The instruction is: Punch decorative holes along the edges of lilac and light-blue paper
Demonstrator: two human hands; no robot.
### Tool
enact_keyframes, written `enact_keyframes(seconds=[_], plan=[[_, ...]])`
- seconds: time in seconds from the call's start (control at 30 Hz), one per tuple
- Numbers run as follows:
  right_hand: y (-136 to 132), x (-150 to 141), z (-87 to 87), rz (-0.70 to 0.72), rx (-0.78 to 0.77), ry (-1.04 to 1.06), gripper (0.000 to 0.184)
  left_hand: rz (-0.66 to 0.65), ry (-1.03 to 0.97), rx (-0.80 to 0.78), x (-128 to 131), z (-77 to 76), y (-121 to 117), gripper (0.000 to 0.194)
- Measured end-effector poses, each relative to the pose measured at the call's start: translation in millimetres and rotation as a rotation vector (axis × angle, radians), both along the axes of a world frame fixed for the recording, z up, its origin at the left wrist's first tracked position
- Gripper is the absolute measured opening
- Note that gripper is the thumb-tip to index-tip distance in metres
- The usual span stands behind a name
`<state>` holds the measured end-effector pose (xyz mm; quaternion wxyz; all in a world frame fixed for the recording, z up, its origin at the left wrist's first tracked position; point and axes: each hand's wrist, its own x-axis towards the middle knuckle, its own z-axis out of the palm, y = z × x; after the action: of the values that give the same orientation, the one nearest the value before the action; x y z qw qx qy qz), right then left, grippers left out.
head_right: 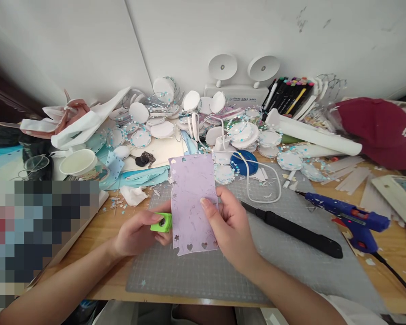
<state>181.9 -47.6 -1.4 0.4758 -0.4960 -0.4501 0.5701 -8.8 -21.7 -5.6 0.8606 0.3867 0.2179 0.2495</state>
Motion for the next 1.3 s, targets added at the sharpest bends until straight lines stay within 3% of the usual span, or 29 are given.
enact_keyframes(seconds=[0.2, 0.43, 0.67, 0.87, 1.13, 1.3], plan=[[1, 1, -1.2, 0.036, -0.010, 0.048, 0.016, 0.014, -0.002, 0.007, 0, -0.4, -1, 0.029], [0, -1, 2.6, 0.019, 0.031, -0.046, 0.021, -0.001, 0.010, -0.011, 0, -1.9, -1, 0.036], [-5, -7, 2.7, 0.032, 0.134, -0.052, 0.016, 0.086, 0.235, 0.020, 5, -8.6, -10, 0.039], [-8, -7, -2.3, -0.039, 0.180, -0.128, 0.017, 0.173, 0.420, 0.278, 7, -4.2, -12, 0.048], [-7, -10, -2.1, -0.042, 0.216, -0.208, 0.020, 0.074, 0.306, 0.019, 3, -7.2, -14, 0.046], [-6, -9, -1.7, -0.056, 0.218, -0.205, 0.017, 0.077, 0.362, 0.040, 5, -2.6, -15, 0.048]])
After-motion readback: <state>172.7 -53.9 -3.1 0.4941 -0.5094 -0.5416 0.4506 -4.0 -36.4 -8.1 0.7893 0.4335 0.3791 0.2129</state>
